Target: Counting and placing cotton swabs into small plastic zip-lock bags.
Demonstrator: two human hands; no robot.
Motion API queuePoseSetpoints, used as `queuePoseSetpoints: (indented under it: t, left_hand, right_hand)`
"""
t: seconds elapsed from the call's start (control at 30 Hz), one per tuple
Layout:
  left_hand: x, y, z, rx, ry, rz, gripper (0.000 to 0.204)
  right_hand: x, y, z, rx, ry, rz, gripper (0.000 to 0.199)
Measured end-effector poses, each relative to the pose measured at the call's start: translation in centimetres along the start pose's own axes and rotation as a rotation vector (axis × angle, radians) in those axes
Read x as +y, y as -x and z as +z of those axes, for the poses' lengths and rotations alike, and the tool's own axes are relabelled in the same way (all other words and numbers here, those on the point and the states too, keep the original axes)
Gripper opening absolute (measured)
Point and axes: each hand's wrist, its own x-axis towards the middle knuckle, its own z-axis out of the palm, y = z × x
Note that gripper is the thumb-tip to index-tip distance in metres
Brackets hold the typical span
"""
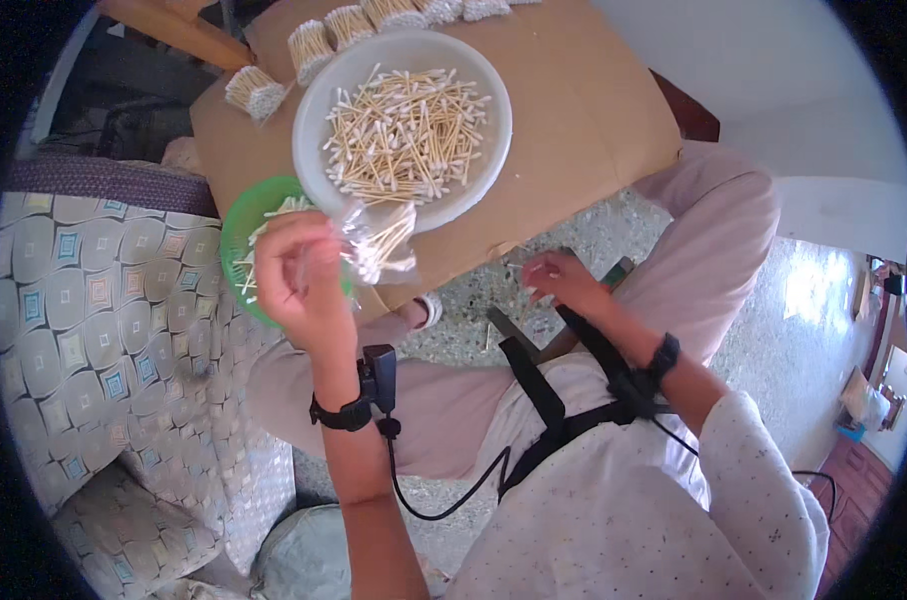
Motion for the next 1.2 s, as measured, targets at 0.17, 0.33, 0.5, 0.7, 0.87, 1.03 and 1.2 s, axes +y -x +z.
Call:
queuePoseSetpoints:
  t: [0.17,0.33,0.5,0.7,0.87,1.03,1.2]
  left_hand:
    - [0.1,-0.4,-0.8,0.147,-0.011,-0.148,0.014]
    - [-0.4,0.4,-1.6,0.158,-0.210,-0.069,0.021]
    - [1.3,0.3,-1.2,0.286,-0.077,-0.076,0.034]
    - [1.3,-0.3,0.3,0.133,-0.240,-0.156,0.041]
    - [0.2,0.0,-0.8,0.057,-0.118,-0.176,0.040]
    - [-0.5,1.4,-0.9,0.062,-0.090,-0.091,0.040]
    - [-2.0,-0.6,-0.6,-0.109,0.190,0.012,0.034]
  right_hand:
    - [7.6,-8.1,-3.7,-0.045,0.554,0.259,0.048]
    - [14.6,-14.0,-1.3,0.748,0.116,-0.666,0.038]
    - [12.5,-12.5,-1.6,0.654,0.214,-0.519,0.038]
    - [15.2,-11.8,-2.8,0.530,0.350,-0.298,0.036]
    - [16.1,-14.1,-1.3,0.371,0.406,-0.195,0.035]
    - [14.6,-18.3,2.8,0.132,0.461,-0.184,0.034]
    - [12.9,-19.6,5.6,-0.114,0.583,-0.180,0.033]
